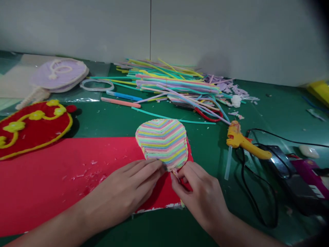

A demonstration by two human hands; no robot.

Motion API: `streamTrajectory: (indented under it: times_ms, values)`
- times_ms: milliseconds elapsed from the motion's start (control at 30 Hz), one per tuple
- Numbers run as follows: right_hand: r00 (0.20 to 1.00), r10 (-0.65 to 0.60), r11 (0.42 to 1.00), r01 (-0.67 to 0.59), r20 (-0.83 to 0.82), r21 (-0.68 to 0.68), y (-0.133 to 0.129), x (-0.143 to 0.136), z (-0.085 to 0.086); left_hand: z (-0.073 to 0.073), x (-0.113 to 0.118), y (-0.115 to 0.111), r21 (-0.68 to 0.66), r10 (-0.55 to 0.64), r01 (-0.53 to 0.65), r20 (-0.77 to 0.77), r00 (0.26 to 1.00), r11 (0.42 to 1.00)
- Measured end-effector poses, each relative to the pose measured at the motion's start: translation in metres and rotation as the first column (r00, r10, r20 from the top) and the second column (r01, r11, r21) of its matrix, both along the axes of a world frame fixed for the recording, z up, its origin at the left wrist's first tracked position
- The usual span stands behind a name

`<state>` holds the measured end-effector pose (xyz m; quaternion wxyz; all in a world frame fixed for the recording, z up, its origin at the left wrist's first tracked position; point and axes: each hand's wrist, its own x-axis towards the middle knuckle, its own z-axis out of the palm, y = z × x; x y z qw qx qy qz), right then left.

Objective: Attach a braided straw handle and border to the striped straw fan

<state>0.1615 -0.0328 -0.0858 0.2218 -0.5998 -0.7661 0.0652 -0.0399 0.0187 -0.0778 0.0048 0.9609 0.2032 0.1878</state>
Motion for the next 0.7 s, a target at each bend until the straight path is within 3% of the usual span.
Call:
streamTrajectory:
  times_ms: [700]
  values:
    - [1.000,-0.002,0.999,0.001,-0.014,-0.033,0.0002,0.0000,-0.0010,-0.0069,-0.0008,-0.0049,-0.020,0.093,-0.093,0.008,0.996,0.995]
